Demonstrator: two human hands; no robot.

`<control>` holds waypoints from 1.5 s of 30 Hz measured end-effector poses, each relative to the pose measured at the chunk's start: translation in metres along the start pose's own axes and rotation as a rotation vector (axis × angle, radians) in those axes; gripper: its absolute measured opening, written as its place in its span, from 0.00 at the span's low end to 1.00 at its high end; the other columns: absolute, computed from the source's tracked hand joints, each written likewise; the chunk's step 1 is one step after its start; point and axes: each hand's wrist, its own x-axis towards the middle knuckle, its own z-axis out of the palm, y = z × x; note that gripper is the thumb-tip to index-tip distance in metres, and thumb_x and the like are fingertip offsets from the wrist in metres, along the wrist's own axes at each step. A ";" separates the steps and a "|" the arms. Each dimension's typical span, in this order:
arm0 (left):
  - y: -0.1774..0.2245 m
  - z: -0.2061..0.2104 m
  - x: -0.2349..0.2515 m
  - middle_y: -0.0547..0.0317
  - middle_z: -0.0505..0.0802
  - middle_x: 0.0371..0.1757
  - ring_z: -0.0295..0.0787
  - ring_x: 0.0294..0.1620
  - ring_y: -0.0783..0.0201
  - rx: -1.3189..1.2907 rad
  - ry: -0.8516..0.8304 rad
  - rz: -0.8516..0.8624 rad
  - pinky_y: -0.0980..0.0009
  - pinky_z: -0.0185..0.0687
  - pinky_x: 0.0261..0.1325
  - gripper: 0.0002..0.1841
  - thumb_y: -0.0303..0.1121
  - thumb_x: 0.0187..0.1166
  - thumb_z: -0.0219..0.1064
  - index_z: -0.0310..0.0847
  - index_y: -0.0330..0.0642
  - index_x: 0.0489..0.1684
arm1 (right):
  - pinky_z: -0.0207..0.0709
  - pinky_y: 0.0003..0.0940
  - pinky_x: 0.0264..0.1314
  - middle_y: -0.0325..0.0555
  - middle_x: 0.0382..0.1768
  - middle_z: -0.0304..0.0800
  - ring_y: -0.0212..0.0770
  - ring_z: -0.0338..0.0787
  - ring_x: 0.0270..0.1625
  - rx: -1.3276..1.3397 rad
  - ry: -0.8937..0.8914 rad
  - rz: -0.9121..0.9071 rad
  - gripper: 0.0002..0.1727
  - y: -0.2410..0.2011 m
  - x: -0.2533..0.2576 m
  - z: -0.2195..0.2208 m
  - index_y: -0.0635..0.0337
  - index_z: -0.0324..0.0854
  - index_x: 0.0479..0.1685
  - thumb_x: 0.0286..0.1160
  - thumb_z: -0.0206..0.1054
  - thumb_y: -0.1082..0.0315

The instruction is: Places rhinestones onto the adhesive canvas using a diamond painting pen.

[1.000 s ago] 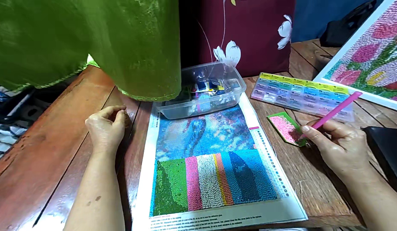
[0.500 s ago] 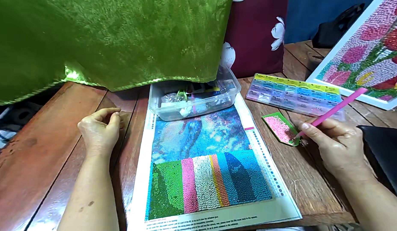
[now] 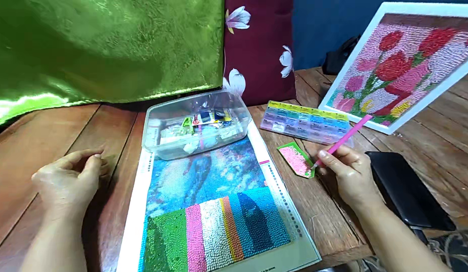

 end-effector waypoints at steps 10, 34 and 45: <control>-0.010 0.000 0.002 0.38 0.90 0.40 0.83 0.32 0.59 0.006 0.007 0.000 0.55 0.81 0.43 0.18 0.34 0.88 0.55 0.83 0.27 0.59 | 0.70 0.10 0.30 0.25 0.22 0.79 0.12 0.76 0.25 -0.193 -0.054 -0.126 0.08 0.009 -0.001 0.003 0.55 0.83 0.29 0.76 0.65 0.65; 0.008 0.000 0.003 0.33 0.92 0.42 0.89 0.35 0.51 0.015 0.013 0.016 0.49 0.83 0.48 0.16 0.29 0.86 0.56 0.85 0.25 0.56 | 0.74 0.11 0.28 0.23 0.22 0.81 0.16 0.79 0.24 0.026 -0.268 -0.097 0.06 -0.031 -0.008 0.055 0.50 0.83 0.31 0.76 0.65 0.68; 0.006 0.001 0.004 0.41 0.91 0.40 0.86 0.31 0.62 -0.008 0.005 -0.006 0.59 0.83 0.43 0.15 0.29 0.85 0.55 0.85 0.28 0.55 | 0.71 0.10 0.29 0.24 0.23 0.81 0.16 0.78 0.25 0.001 -0.290 -0.128 0.08 -0.015 -0.009 0.063 0.50 0.83 0.32 0.79 0.66 0.62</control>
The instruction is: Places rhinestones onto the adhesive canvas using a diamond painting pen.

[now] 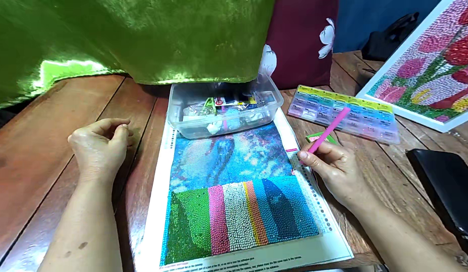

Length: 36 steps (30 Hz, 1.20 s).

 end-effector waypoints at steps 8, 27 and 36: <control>-0.001 0.001 0.000 0.40 0.91 0.38 0.84 0.30 0.64 0.018 0.000 0.004 0.62 0.82 0.43 0.16 0.30 0.85 0.55 0.85 0.27 0.55 | 0.71 0.09 0.28 0.23 0.24 0.81 0.14 0.78 0.25 -0.013 0.010 -0.024 0.07 0.001 -0.001 -0.001 0.51 0.83 0.32 0.78 0.66 0.63; 0.002 -0.001 -0.001 0.38 0.91 0.41 0.86 0.32 0.60 0.037 -0.018 0.013 0.58 0.84 0.45 0.17 0.30 0.85 0.55 0.84 0.26 0.56 | 0.71 0.07 0.32 0.25 0.27 0.82 0.13 0.77 0.29 -0.049 -0.012 -0.124 0.09 0.004 -0.002 -0.001 0.54 0.85 0.33 0.78 0.66 0.62; 0.001 -0.001 -0.001 0.39 0.91 0.40 0.84 0.31 0.63 0.054 -0.013 0.011 0.61 0.82 0.44 0.17 0.31 0.85 0.55 0.84 0.26 0.57 | 0.70 0.08 0.33 0.25 0.26 0.82 0.13 0.77 0.30 -0.068 -0.023 -0.133 0.09 0.006 -0.002 0.001 0.55 0.85 0.31 0.77 0.66 0.62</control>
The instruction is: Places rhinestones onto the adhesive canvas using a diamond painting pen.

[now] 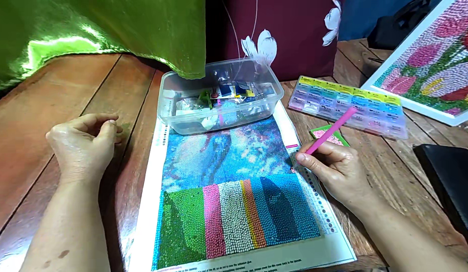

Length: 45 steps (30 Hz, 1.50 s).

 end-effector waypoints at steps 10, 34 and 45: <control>-0.004 0.001 0.001 0.40 0.91 0.39 0.84 0.31 0.63 0.002 0.004 -0.003 0.60 0.82 0.42 0.16 0.31 0.85 0.56 0.85 0.28 0.56 | 0.71 0.09 0.35 0.26 0.27 0.83 0.14 0.79 0.31 -0.018 -0.025 -0.018 0.10 0.002 0.000 0.000 0.54 0.86 0.31 0.78 0.66 0.61; -0.007 0.001 0.002 0.41 0.91 0.39 0.84 0.30 0.63 -0.012 -0.007 0.010 0.60 0.82 0.42 0.18 0.33 0.85 0.56 0.84 0.28 0.58 | 0.67 0.08 0.35 0.26 0.24 0.81 0.12 0.75 0.30 -0.085 -0.039 -0.067 0.12 0.002 0.000 0.000 0.56 0.86 0.29 0.77 0.65 0.61; -0.010 0.001 0.004 0.43 0.91 0.39 0.84 0.30 0.66 -0.018 -0.006 0.009 0.63 0.82 0.42 0.17 0.33 0.85 0.56 0.84 0.28 0.57 | 0.67 0.09 0.37 0.28 0.25 0.82 0.13 0.76 0.31 -0.101 -0.046 -0.096 0.12 0.002 0.000 0.001 0.57 0.86 0.28 0.76 0.66 0.62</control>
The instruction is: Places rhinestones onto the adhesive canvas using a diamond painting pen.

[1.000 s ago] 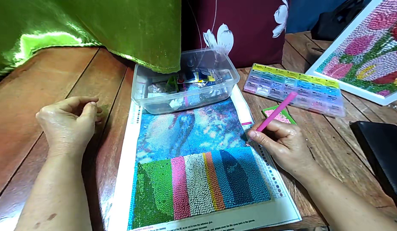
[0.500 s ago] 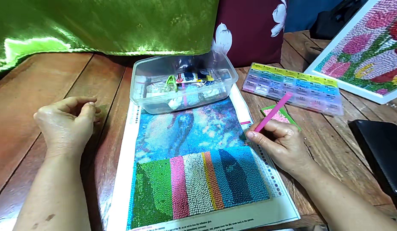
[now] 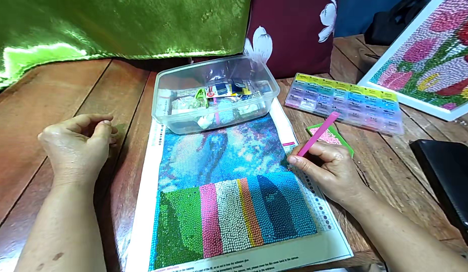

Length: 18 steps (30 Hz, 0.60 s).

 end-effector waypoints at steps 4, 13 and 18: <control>-0.001 0.000 0.000 0.43 0.91 0.38 0.84 0.30 0.65 0.010 0.000 0.010 0.62 0.82 0.42 0.18 0.34 0.85 0.56 0.84 0.28 0.57 | 0.70 0.08 0.40 0.29 0.26 0.83 0.14 0.78 0.34 -0.009 -0.003 -0.044 0.11 -0.002 0.001 0.000 0.57 0.86 0.27 0.74 0.67 0.63; 0.006 -0.001 -0.002 0.40 0.91 0.39 0.84 0.30 0.64 0.008 0.013 0.008 0.62 0.81 0.42 0.17 0.32 0.84 0.55 0.85 0.27 0.56 | 0.72 0.07 0.33 0.26 0.28 0.84 0.12 0.78 0.29 0.156 0.021 0.076 0.07 -0.003 -0.001 -0.007 0.56 0.86 0.34 0.78 0.66 0.65; 0.006 -0.001 -0.003 0.39 0.91 0.39 0.84 0.30 0.62 0.005 0.014 0.006 0.60 0.81 0.42 0.17 0.31 0.85 0.55 0.85 0.27 0.56 | 0.82 0.13 0.36 0.21 0.33 0.88 0.17 0.85 0.32 0.317 0.197 0.120 0.05 -0.008 0.000 -0.017 0.50 0.85 0.40 0.79 0.65 0.70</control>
